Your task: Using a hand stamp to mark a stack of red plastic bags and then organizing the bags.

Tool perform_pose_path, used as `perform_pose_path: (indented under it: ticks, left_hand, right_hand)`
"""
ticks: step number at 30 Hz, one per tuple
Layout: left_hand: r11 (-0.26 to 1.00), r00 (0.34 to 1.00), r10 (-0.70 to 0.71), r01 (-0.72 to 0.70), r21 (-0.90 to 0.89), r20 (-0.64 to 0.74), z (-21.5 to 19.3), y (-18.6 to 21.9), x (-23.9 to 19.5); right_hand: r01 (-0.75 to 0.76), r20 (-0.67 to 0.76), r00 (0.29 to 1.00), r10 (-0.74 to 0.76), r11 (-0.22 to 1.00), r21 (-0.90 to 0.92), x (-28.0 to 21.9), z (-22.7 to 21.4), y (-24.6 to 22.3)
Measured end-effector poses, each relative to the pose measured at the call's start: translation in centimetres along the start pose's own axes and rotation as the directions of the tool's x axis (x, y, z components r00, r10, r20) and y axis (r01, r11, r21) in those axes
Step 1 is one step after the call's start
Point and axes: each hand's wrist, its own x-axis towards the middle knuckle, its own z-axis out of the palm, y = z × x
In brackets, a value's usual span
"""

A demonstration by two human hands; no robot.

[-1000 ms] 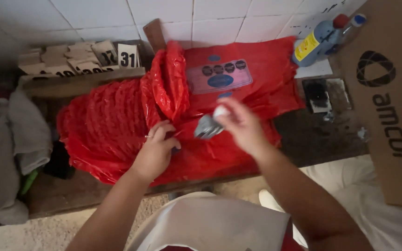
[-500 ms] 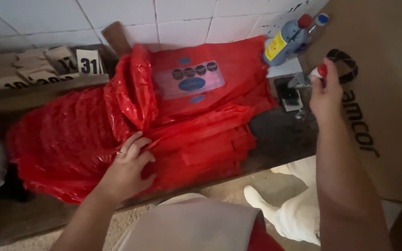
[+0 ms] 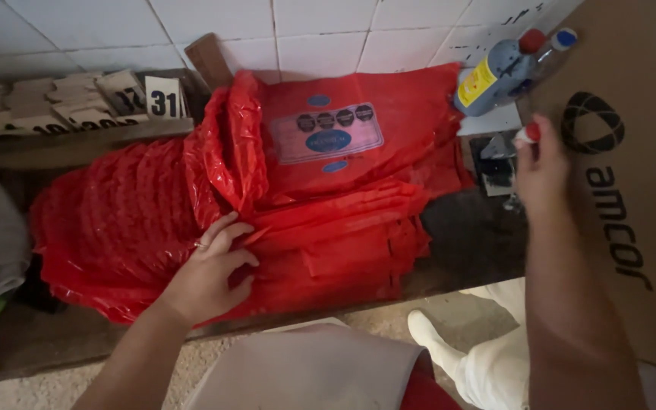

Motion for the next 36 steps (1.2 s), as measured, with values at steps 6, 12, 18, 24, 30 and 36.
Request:
perform_pose_path:
  ticks: [6, 12, 18, 24, 30, 36]
  left_hand:
    - [0.997, 0.992, 0.066, -0.063, 0.033, -0.111, 0.7, 0.1, 0.1]
    - [0.993, 0.988, 0.099, -0.089, 0.08, -0.121, 0.6, -0.1, 0.0]
    - [0.999, 0.991, 0.042, -0.046, -0.026, -0.126, -0.3, -0.3, 0.0]
    - [1.0, 0.976, -0.012, 0.009, -0.014, -0.216, 0.4, -1.7, 0.2]
    - [0.988, 0.969, -0.106, 0.128, 0.086, -0.225, 1.1, -2.9, 0.4]
    - [0.99, 0.965, -0.099, 0.12, 0.074, -0.243, 1.3, -3.3, 0.5]
  right_hand:
    - [-0.031, 0.068, 0.997, 0.034, 0.999, -0.037, 1.1, -0.8, 0.4]
    - [0.175, -0.03, 0.984, -0.174, 0.983, 0.06, 1.5, 0.7, 4.2]
    - [0.02, -0.221, 0.973, 0.062, 0.937, 0.35, -1.0, -0.4, -6.4]
    - [-0.2, 0.174, 0.978, 0.116, 0.768, 0.608, -11.6, 3.4, -19.8]
    - [0.271, 0.135, 0.919, -0.371, 0.841, 0.468, -17.6, 8.8, -28.0]
    - [0.494, 0.036, 0.85, -0.525, 0.819, 0.292, -19.3, 13.3, -28.6]
